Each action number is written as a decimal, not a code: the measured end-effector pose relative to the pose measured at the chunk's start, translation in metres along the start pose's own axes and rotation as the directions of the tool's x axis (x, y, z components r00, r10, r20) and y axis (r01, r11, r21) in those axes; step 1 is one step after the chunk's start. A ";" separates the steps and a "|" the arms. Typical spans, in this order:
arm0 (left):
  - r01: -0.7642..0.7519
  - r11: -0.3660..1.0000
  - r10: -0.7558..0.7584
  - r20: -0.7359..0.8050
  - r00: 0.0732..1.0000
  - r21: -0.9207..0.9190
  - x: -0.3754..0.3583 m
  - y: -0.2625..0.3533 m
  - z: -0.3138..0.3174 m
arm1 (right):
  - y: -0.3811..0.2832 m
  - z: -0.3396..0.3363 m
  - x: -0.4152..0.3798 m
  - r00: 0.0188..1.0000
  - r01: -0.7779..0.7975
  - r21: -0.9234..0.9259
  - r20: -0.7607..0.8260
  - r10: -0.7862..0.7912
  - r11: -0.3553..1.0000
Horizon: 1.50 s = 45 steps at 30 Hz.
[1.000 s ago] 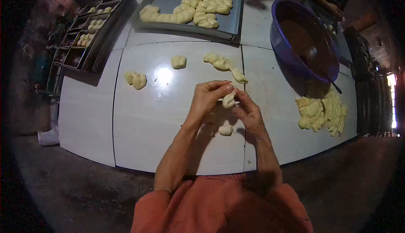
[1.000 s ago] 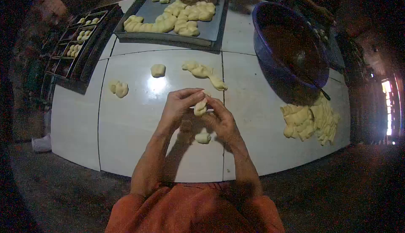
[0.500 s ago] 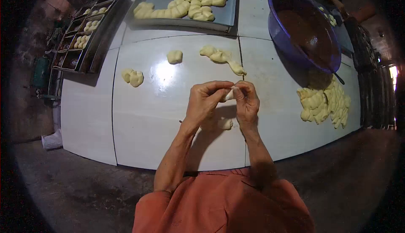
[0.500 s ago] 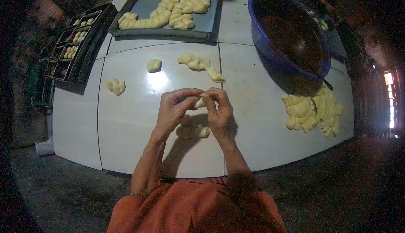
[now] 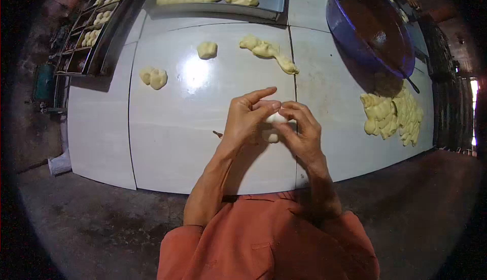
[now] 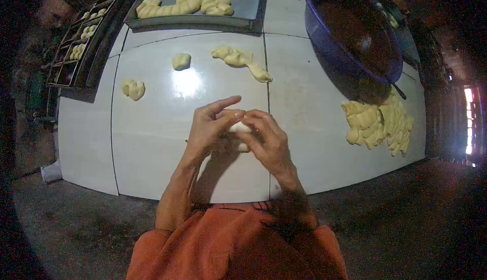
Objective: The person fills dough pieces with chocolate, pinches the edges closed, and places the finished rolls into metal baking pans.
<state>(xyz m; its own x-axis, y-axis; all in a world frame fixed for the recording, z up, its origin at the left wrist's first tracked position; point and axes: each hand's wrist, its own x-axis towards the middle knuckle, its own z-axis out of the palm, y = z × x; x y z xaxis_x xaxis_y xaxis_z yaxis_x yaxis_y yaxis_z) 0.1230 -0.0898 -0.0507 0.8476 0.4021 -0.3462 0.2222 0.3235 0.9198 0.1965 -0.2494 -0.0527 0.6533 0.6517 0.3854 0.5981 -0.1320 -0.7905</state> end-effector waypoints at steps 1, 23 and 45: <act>0.012 1.000 -0.012 0.040 0.999 0.018 -0.002 -0.003 0.000 | 0.002 -0.005 -0.003 0.995 -0.090 0.071 0.054 0.086 0.993; -0.458 0.287 0.156 0.430 0.889 0.842 -0.026 -0.026 -0.044 | 0.006 0.002 -0.021 0.844 -0.127 -0.209 0.492 0.216 0.970; -0.119 0.204 0.717 -0.066 0.694 0.972 0.018 0.014 -0.283 | -0.029 0.287 0.150 0.898 0.271 -0.179 0.401 -0.181 0.946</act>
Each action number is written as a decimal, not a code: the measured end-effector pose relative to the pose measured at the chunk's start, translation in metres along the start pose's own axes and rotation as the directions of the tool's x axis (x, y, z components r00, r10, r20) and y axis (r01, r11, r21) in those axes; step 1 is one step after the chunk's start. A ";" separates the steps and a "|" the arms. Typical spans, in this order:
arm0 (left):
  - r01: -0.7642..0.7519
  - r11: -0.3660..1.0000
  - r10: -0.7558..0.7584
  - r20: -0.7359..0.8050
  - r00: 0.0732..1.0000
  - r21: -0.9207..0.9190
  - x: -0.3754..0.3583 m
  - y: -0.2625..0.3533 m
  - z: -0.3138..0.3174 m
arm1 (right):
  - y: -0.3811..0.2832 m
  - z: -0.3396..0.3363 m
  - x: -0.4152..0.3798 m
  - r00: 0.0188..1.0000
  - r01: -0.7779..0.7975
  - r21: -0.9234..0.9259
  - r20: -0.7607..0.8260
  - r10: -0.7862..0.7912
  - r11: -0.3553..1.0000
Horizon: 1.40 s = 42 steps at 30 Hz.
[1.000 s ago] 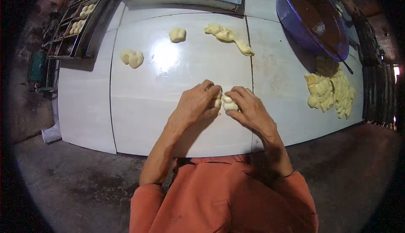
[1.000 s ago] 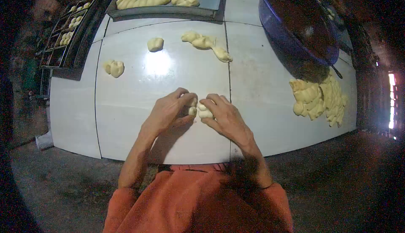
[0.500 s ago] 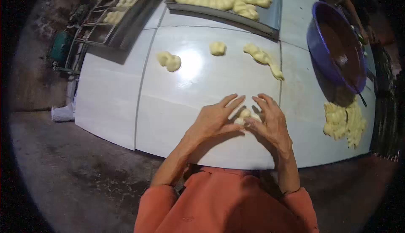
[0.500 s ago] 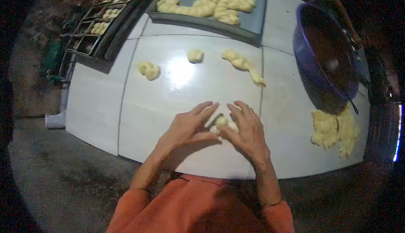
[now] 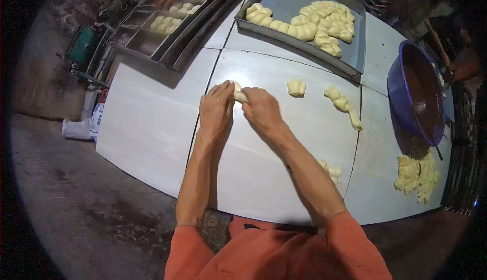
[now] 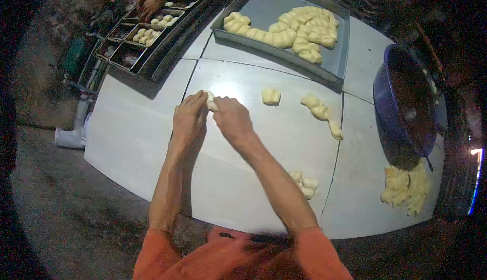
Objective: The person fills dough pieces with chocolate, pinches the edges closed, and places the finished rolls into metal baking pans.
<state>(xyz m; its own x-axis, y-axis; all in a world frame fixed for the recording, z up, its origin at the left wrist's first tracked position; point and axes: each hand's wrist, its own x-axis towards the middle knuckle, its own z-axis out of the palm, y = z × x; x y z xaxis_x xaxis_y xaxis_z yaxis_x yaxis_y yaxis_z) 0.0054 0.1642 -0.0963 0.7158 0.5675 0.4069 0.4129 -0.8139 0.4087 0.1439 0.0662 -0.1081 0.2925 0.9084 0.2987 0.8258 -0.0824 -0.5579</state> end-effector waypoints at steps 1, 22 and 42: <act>0.009 0.999 -0.009 -0.008 1.000 0.040 -0.002 0.000 0.001 | 0.001 -0.015 -0.002 0.975 -0.198 0.181 0.135 0.175 0.963; 0.620 0.399 -0.067 0.653 0.754 -0.675 -0.044 0.236 0.043 | 0.046 -0.180 -0.208 0.776 -0.445 0.415 -0.264 0.573 0.793; 0.463 0.436 0.237 0.594 0.769 -0.772 -0.022 0.374 0.099 | 0.263 -0.441 -0.204 0.679 -0.523 0.362 -0.369 0.634 0.771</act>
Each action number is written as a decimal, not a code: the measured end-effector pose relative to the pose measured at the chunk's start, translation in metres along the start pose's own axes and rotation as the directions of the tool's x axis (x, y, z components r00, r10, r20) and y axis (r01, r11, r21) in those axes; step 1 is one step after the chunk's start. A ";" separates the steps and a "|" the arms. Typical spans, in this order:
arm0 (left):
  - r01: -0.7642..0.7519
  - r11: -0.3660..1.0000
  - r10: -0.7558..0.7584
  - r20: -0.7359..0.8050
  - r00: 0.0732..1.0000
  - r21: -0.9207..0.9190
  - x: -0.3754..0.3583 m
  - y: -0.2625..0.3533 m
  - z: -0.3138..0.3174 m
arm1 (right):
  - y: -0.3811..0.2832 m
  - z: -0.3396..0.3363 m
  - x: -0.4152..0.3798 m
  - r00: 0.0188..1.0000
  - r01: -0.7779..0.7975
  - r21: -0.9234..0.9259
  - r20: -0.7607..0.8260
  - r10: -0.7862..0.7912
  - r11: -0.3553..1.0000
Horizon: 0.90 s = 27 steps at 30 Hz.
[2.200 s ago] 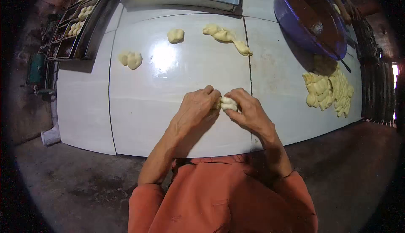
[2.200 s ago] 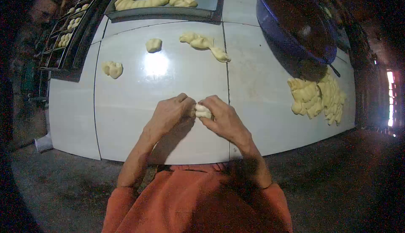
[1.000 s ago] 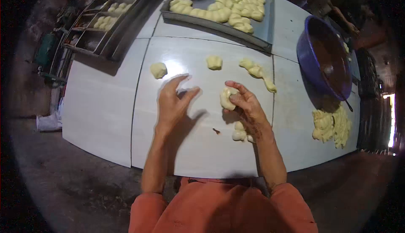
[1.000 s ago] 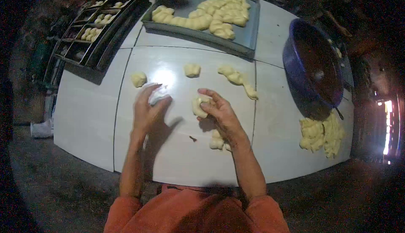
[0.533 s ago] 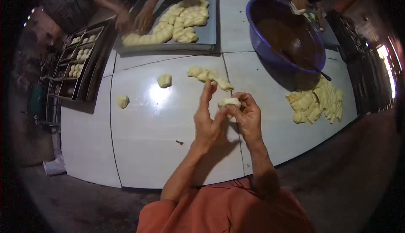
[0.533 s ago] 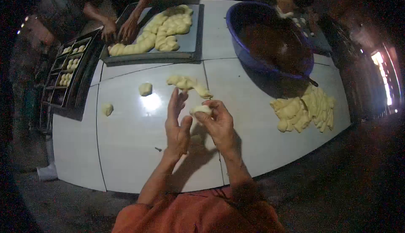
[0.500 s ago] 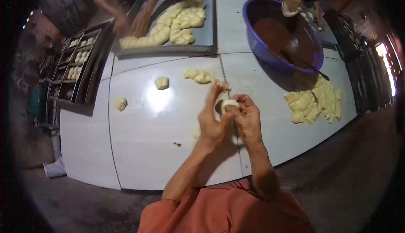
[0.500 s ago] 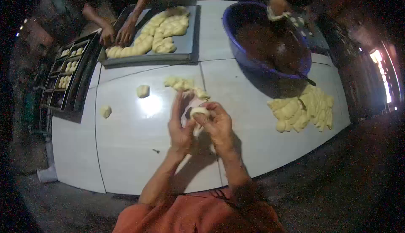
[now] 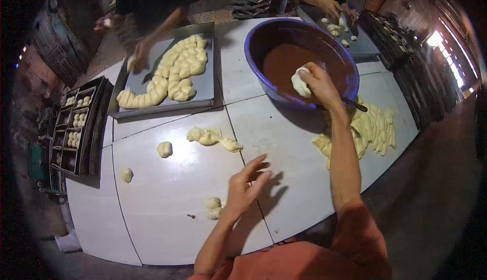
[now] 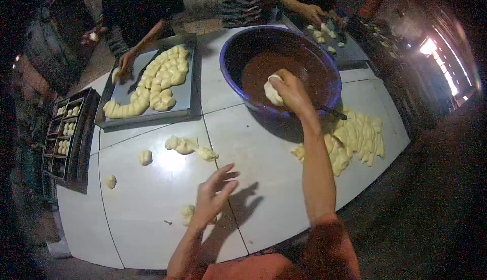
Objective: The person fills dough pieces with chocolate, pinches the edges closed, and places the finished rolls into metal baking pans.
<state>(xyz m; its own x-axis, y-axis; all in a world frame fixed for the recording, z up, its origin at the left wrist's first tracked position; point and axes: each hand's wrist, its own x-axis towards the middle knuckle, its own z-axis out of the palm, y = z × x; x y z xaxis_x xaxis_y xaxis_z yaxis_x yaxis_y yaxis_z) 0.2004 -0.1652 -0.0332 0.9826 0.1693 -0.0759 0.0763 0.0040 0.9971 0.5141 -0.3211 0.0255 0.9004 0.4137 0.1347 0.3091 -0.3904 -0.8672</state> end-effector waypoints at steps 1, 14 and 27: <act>0.015 1.000 -0.016 -0.079 0.997 -0.011 -0.002 -0.003 -0.005 | 0.000 -0.002 0.010 0.993 0.093 -0.294 0.095 -0.067 0.951; 0.183 0.980 -0.177 -0.078 0.981 0.073 -0.021 0.003 -0.032 | 0.053 0.012 0.041 0.833 0.214 -0.599 0.525 0.176 0.772; 0.081 0.681 -0.166 -0.045 0.985 -0.728 0.028 0.004 0.009 | -0.040 0.103 -0.129 0.933 -0.356 0.830 0.345 0.107 0.430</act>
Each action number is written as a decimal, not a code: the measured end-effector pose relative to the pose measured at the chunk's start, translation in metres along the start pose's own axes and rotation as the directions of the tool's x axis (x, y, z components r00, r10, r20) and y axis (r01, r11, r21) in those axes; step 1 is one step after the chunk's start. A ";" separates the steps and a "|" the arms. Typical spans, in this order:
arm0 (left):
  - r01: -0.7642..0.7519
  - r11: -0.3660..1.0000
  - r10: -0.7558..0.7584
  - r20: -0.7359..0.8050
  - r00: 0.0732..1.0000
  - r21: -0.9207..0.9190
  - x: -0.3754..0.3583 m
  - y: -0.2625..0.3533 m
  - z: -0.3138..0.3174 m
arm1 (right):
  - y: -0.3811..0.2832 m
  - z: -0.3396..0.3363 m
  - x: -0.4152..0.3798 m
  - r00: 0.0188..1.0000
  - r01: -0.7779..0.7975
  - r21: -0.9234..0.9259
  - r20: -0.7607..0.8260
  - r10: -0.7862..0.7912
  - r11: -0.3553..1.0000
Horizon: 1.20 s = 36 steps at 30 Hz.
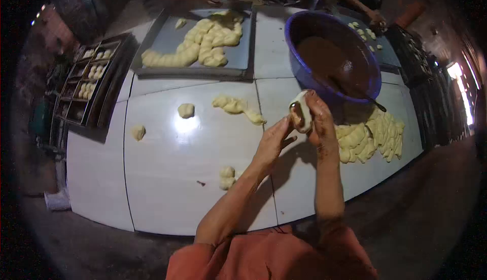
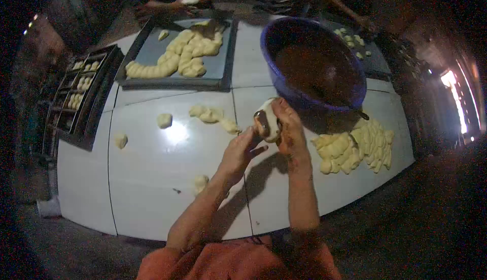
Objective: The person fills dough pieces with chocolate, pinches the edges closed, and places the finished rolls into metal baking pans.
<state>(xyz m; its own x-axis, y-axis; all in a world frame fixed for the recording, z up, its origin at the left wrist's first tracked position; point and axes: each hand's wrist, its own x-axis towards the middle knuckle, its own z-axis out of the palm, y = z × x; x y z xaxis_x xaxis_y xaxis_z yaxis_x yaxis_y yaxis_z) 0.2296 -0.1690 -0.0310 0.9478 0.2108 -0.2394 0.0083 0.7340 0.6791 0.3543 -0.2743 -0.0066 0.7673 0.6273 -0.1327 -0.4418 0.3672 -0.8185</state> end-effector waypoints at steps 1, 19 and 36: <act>-0.002 1.000 0.001 -0.021 1.000 -0.006 -0.006 0.002 -0.009 | 0.023 0.013 -0.011 0.987 0.069 -0.019 -0.142 -0.071 0.997; -0.209 0.886 0.344 -0.282 0.896 0.415 -0.085 0.050 -0.113 | 0.167 0.109 -0.065 0.907 0.281 -0.852 0.085 -0.413 0.442; -0.136 0.931 0.179 -0.098 0.979 0.338 -0.122 0.087 -0.129 | 0.177 0.125 -0.089 0.857 0.503 -0.549 0.212 -0.471 0.668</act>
<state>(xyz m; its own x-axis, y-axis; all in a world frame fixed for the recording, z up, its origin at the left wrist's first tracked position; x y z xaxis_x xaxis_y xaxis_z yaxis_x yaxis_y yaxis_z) 0.0734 -0.0480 -0.0318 0.8980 0.4010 -0.1809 -0.0134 0.4361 0.8998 0.1501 -0.1790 -0.0695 0.7668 0.5099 0.3898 0.3456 0.1837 -0.9202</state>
